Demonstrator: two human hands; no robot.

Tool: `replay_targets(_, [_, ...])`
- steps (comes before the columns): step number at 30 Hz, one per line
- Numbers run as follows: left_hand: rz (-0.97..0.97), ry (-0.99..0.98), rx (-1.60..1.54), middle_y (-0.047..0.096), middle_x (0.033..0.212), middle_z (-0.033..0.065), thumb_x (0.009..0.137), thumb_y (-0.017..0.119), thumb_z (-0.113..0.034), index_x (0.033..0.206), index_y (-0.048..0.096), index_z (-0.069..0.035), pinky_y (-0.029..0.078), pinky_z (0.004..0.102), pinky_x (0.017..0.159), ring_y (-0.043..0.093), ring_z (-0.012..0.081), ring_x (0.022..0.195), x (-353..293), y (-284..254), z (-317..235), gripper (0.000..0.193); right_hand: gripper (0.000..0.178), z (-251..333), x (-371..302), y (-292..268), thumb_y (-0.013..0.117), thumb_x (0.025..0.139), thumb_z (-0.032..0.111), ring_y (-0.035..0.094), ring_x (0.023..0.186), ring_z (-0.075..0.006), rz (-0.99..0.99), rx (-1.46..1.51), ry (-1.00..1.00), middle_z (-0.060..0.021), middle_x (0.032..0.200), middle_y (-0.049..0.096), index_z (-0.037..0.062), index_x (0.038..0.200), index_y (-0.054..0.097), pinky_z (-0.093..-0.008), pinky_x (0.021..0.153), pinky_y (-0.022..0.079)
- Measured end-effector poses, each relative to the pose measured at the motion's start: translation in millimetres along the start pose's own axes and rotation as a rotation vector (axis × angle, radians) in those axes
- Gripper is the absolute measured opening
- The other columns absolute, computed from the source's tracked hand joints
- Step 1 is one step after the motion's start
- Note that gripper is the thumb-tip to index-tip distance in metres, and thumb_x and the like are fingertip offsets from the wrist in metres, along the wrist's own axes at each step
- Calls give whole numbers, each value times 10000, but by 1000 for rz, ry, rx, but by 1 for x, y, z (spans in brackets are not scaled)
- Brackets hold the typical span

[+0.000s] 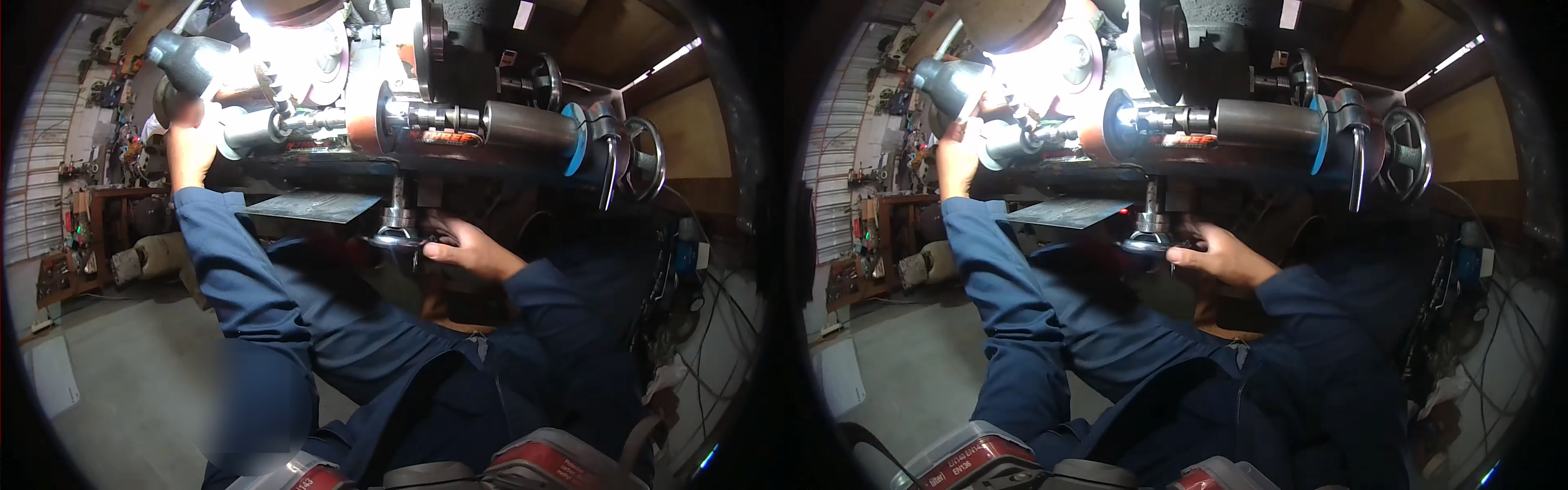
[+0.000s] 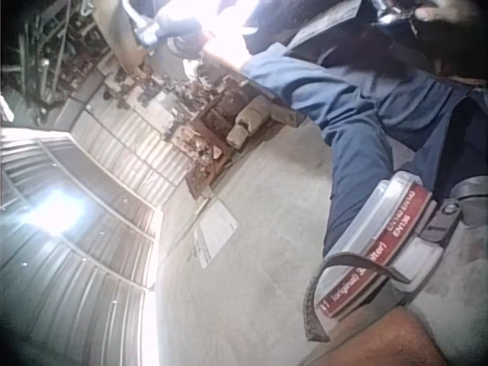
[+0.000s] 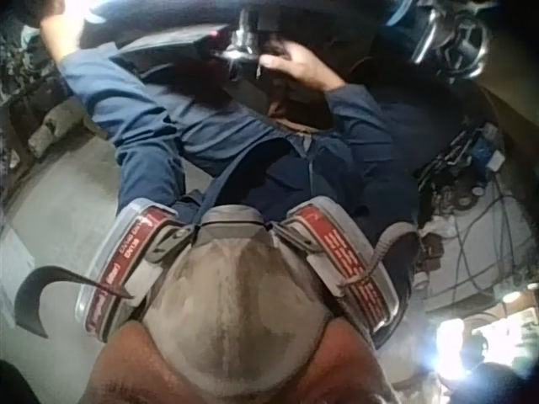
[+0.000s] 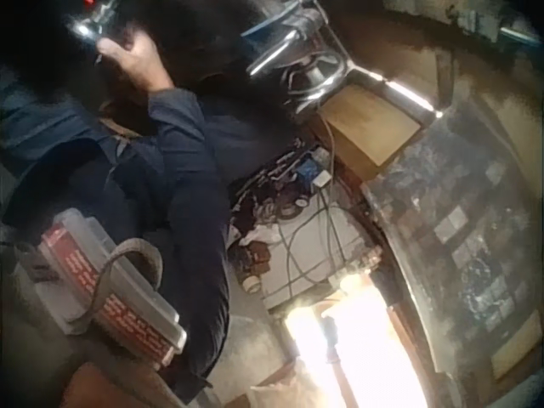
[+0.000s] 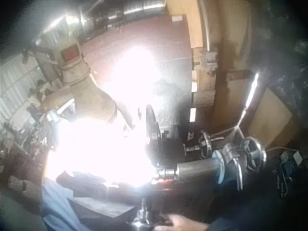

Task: Sharpening a multi-bladed metal part using a grinding machine and measuring with a digital caliper.

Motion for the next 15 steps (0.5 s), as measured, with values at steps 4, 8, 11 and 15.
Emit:
replay_targets(4, [-8, 34, -3, 724, 901, 79, 922, 626, -184, 1167, 673, -65, 500, 270, 691, 628, 85, 773, -2, 3, -8, 277, 921, 3, 22, 20, 772, 810, 410, 514, 1210, -255, 83, -30, 0, -181, 1312, 529, -80, 1429, 298, -347, 1034, 394])
replay_targets(8, [-13, 25, 4, 718, 868, 72, 917, 636, -199, 1158, 683, -83, 494, 266, 694, 619, 88, 758, -5, 3, -15, 272, 881, -19, 39, 29, 845, 738, 387, 537, 1145, -221, -27, -78, 43, -143, 1248, 554, -36, 1356, 380, -344, 1000, 424])
replay_targets(11, [-26, -1, -26, 715, 851, 71, 908, 652, -224, 1120, 695, -81, 489, 271, 692, 615, 89, 756, -4, 3, -10, 260, 881, -31, 43, 31, 850, 704, 439, 550, 1134, -227, -67, -56, -9, -145, 1218, 575, -20, 1325, 427, -345, 1002, 421])
replay_targets(15, [-9, -29, 8, 714, 839, 69, 894, 670, -256, 1071, 705, -81, 486, 283, 682, 614, 92, 747, -5, 0, -8, 251, 873, -20, 40, 35, 858, 681, 465, 565, 1118, -230, -105, -60, -2, -148, 1205, 592, -6, 1300, 463, -345, 996, 424])
Point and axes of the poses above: each hand's wrist, its own x-axis towards the middle knuckle, its own y-axis out of the palm, z = x × y, the point moved 4 cm from there along x, towards the middle knuckle
